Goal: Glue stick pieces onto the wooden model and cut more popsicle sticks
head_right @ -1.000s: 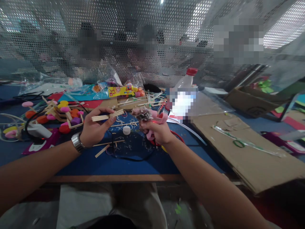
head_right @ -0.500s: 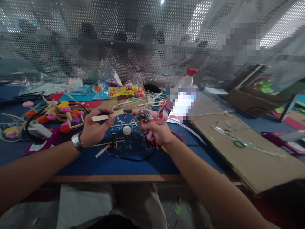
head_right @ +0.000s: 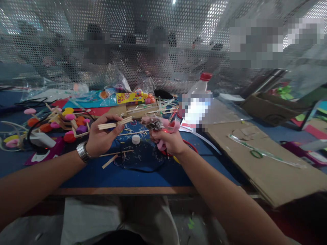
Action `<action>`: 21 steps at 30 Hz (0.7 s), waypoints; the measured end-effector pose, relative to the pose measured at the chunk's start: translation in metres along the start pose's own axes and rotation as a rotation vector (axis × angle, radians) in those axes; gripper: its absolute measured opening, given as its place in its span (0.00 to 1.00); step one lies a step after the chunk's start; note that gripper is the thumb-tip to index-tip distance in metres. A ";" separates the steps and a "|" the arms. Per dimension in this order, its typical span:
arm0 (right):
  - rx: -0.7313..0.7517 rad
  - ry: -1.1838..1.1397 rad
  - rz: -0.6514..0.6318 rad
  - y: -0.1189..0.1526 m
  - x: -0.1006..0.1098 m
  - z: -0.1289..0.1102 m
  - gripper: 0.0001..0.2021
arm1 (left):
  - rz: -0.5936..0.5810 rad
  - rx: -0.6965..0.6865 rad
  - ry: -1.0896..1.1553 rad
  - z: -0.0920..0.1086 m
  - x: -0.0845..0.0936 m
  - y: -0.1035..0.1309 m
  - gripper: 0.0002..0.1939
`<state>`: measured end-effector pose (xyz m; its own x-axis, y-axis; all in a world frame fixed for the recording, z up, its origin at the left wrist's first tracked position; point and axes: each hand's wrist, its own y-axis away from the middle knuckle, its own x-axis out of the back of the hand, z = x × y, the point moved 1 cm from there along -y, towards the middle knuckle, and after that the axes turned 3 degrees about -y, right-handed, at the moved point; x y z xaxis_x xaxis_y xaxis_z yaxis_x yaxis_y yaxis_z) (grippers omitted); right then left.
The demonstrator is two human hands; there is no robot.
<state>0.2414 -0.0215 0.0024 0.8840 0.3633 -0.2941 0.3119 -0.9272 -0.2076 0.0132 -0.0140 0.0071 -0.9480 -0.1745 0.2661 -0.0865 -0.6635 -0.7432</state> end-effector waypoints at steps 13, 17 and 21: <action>0.014 0.012 -0.016 0.000 0.001 0.000 0.11 | -0.003 0.011 -0.008 0.000 0.001 0.000 0.10; 0.014 0.015 -0.012 0.000 0.001 0.000 0.11 | 0.002 -0.009 -0.009 0.001 0.001 0.000 0.09; 0.014 0.018 -0.003 0.000 0.000 0.000 0.12 | -0.001 0.011 -0.015 0.001 0.001 0.000 0.10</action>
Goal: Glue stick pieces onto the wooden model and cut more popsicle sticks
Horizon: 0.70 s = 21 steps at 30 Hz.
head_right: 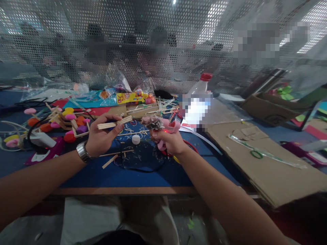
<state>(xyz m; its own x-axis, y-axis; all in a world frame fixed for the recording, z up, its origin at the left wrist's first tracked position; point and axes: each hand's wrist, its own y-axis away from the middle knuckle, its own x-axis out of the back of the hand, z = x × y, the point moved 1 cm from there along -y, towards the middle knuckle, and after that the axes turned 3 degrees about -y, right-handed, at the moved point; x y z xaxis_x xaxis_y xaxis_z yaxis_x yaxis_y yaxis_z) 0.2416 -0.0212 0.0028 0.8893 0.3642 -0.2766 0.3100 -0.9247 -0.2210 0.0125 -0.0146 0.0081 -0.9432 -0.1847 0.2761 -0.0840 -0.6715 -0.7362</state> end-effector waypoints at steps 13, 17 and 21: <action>-0.011 0.017 -0.022 0.000 0.003 0.002 0.14 | 0.011 -0.001 0.004 -0.002 0.000 0.001 0.08; -0.014 0.014 -0.012 0.000 0.002 0.001 0.14 | 0.015 0.000 0.005 -0.002 0.000 0.000 0.09; -0.023 0.012 0.006 0.001 -0.001 -0.001 0.14 | 0.011 0.015 0.013 -0.001 0.000 0.000 0.10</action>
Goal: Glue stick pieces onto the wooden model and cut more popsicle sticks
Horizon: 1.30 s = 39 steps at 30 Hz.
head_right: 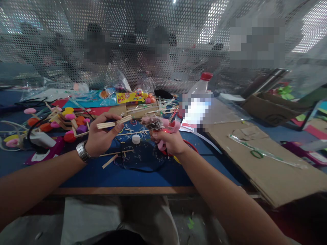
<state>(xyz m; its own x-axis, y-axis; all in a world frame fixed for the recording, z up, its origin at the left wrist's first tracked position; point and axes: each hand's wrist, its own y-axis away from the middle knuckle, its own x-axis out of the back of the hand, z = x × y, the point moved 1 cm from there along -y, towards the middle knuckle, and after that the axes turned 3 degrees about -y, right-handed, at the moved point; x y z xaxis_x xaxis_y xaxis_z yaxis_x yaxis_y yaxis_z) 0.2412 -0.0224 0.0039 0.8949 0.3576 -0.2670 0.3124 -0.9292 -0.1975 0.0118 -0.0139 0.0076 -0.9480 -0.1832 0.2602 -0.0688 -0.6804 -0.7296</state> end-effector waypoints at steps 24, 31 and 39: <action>-0.023 0.008 0.027 0.001 -0.003 -0.001 0.13 | -0.020 0.128 0.077 0.000 0.000 0.000 0.13; -0.039 0.015 0.005 0.001 -0.004 -0.002 0.15 | -0.002 0.116 0.086 0.002 0.000 -0.001 0.10; -0.011 0.088 0.036 0.003 0.002 0.002 0.15 | 0.017 0.139 0.120 0.000 -0.001 -0.001 0.11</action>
<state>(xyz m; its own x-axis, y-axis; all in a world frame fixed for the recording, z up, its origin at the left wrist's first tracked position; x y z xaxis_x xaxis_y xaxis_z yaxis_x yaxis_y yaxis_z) 0.2432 -0.0245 0.0011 0.9299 0.3149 -0.1899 0.2827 -0.9424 -0.1785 0.0128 -0.0126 0.0078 -0.9795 -0.1155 0.1648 -0.0162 -0.7711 -0.6365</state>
